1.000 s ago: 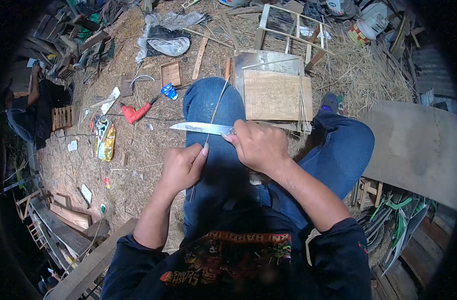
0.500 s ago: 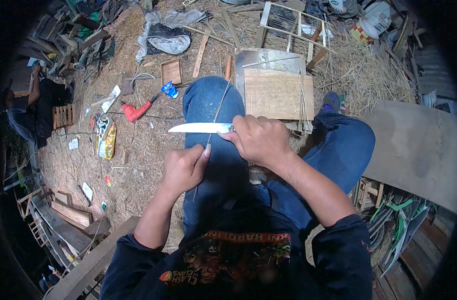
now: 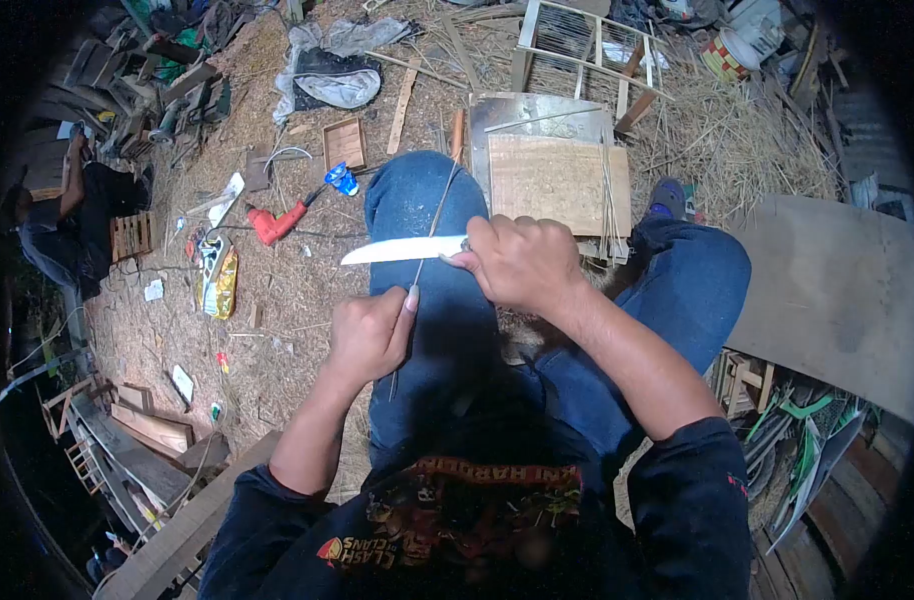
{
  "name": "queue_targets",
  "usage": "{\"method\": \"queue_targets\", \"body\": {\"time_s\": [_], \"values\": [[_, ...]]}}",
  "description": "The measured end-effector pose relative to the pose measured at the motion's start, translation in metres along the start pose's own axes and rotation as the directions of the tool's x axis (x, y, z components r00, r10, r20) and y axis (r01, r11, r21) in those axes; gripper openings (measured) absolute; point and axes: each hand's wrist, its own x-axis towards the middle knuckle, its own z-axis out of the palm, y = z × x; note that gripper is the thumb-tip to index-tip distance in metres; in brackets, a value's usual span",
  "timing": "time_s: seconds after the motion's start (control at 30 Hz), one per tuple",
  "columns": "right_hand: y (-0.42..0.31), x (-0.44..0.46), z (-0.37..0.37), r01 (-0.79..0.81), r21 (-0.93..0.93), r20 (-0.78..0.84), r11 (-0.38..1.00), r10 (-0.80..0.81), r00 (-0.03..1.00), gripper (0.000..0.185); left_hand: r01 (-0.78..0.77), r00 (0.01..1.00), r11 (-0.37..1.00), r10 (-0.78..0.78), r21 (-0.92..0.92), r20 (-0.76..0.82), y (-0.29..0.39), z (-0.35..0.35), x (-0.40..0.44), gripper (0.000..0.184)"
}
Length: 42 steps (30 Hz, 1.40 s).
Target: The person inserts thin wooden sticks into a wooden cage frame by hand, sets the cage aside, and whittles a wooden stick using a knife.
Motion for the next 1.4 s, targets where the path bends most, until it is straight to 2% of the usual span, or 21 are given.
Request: {"method": "queue_targets", "body": {"time_s": [0.23, 0.3, 0.37, 0.4, 0.47, 0.5, 0.53, 0.6, 0.63, 0.67, 0.73, 0.9, 1.03, 1.1, 1.17, 1.3, 1.37, 1.4], "values": [[0.013, 0.001, 0.008, 0.009, 0.020, -0.028, 1.000, -0.008, 1.000, 0.044, 0.010, 1.000, 0.998, -0.010, -0.054, 0.014, 0.000, 0.001, 0.004, 0.031], [0.025, 0.001, 0.010, -0.229, -0.090, 0.070, 0.969, 0.235, 0.969, 0.043, 0.021, 1.000, 0.998, -0.020, -0.061, 0.020, -0.001, 0.001, 0.001, 0.031], [0.089, 0.005, -0.007, -0.470, -0.132, -0.124, 0.873, 0.456, 0.881, 0.037, 0.001, 1.000, 0.996, 0.000, -0.087, 0.017, -0.005, 0.003, -0.005, 0.032], [0.089, 0.011, -0.020, -0.468, -0.132, -0.131, 0.874, 0.452, 0.882, 0.037, -0.003, 1.000, 0.997, 0.004, -0.083, 0.011, -0.006, 0.001, -0.004, 0.032], [0.080, 0.007, -0.047, -0.405, 0.015, -0.167, 0.914, 0.402, 0.900, 0.032, 0.106, 0.994, 0.980, -0.103, -0.166, 0.026, -0.005, 0.000, -0.007, 0.035], [0.053, 0.006, -0.050, -0.335, 0.130, -0.158, 0.933, 0.353, 0.922, 0.034, 0.097, 0.995, 0.981, -0.094, -0.168, 0.026, -0.006, -0.001, -0.007, 0.035], [0.035, 0.002, -0.040, -0.207, 0.162, -0.170, 0.965, 0.234, 0.957, 0.039, 0.105, 0.994, 0.979, -0.099, -0.177, 0.042, -0.008, -0.001, -0.007, 0.036], [-0.002, -0.006, -0.030, -0.158, 0.202, 0.019, 0.967, 0.157, 0.987, 0.041, 0.110, 0.993, 0.976, -0.101, -0.187, 0.055, -0.008, -0.002, -0.004, 0.037], [-0.012, -0.010, -0.027, -0.147, 0.212, 0.113, 0.966, 0.125, 0.986, 0.032, 0.125, 0.991, 0.957, -0.110, -0.262, 0.071, -0.007, -0.004, -0.003, 0.037], [-0.015, -0.013, -0.021, -0.125, 0.219, 0.093, 0.968, 0.107, 0.990, 0.032, 0.143, 0.989, 0.932, -0.120, -0.334, 0.088, -0.006, -0.006, -0.003, 0.038], [-0.019, -0.016, -0.015, -0.107, 0.232, 0.075, 0.967, 0.092, 0.993, 0.031, 0.170, 0.984, 0.919, -0.140, -0.355, 0.109, -0.006, -0.008, -0.004, 0.037], [-0.017, -0.013, -0.017, -0.115, 0.226, 0.112, 0.967, 0.092, 0.990, 0.030, 0.168, 0.985, 0.905, -0.137, -0.392, 0.105, -0.007, -0.010, -0.003, 0.038], [-0.020, -0.014, -0.011, -0.063, 0.210, 0.113, 0.976, 0.040, 0.993, 0.030, 0.145, 0.987, 0.945, -0.117, -0.295, 0.111, -0.004, -0.012, -0.001, 0.037], [-0.022, -0.014, -0.011, -0.024, 0.118, 0.095, 0.993, 0.012, 0.995, 0.039, 0.132, 0.988, 0.955, -0.104, -0.264, 0.118, -0.003, -0.010, 0.000, 0.036], [-0.020, -0.012, -0.010, -0.032, 0.105, 0.087, 0.994, 0.023, 0.996, 0.039, 0.119, 0.990, 0.973, -0.101, -0.196, 0.101, -0.004, -0.005, -0.001, 0.035], [-0.009, -0.007, -0.011, -0.059, 0.044, 0.072, 0.997, 0.056, 0.996, 0.039, 0.113, 0.992, 0.968, -0.096, -0.226, 0.083, -0.004, -0.001, 0.002, 0.033], [-0.015, -0.009, -0.008, -0.036, 0.027, 0.060, 0.999, 0.034, 0.998, 0.039, 0.040, 0.999, 0.980, -0.041, -0.195, -0.002, -0.007, 0.005, 0.000, 0.036], [-0.016, -0.009, -0.008, -0.005, 0.000, 0.065, 1.000, 0.005, 0.998, 0.040, -0.045, 0.997, 0.982, 0.034, -0.182, -0.064, -0.009, 0.006, 0.005, 0.034]]}}
